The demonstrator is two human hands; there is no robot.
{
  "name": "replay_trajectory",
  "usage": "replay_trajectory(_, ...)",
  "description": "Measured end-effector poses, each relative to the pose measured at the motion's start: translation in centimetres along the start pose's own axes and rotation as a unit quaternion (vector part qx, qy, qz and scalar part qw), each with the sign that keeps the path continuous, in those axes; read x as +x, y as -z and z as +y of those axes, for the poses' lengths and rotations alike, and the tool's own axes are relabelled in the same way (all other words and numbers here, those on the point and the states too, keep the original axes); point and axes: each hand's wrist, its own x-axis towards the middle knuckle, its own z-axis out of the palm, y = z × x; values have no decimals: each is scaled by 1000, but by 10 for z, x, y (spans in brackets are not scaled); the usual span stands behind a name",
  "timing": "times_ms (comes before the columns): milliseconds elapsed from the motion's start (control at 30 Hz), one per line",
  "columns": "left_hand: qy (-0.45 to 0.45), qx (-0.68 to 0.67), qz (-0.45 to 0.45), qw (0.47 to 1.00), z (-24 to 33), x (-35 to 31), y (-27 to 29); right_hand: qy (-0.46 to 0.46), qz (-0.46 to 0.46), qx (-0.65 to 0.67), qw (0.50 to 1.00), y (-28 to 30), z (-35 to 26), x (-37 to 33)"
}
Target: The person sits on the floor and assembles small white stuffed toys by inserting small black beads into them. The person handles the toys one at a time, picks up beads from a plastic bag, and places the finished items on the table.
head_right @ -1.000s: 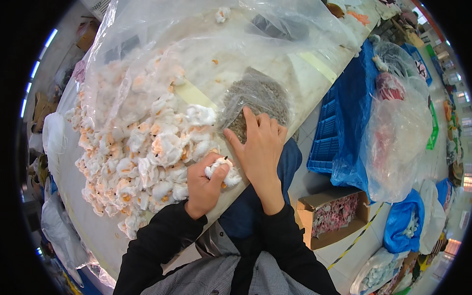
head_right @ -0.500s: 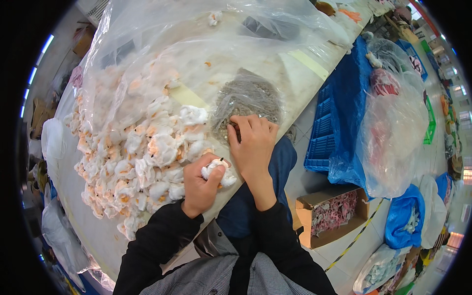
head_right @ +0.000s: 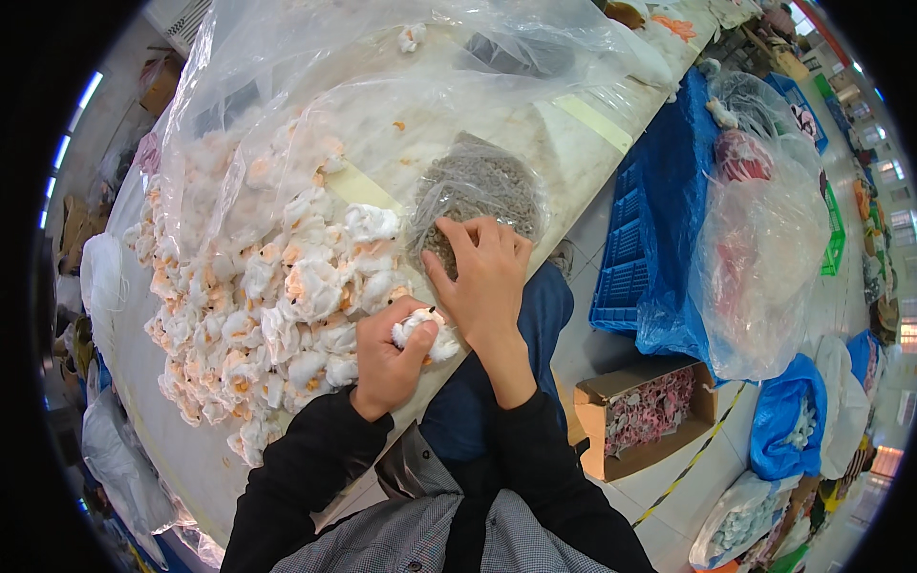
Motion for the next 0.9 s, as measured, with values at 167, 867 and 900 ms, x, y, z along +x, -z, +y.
replay_trajectory(167, -9, 3, -3, 1000, -1, 1, 0, 8, -5, 8, 1000, -2, 4, -1)
replay_trajectory(867, -15, 16, -23, 999, 0, 0, 1, 14, 20, 39, 999, -6, 11, -3)
replay_trajectory(900, -14, 17, -24, 999, -1, 0, 1, 13, 18, 39, 999, -7, 12, -4)
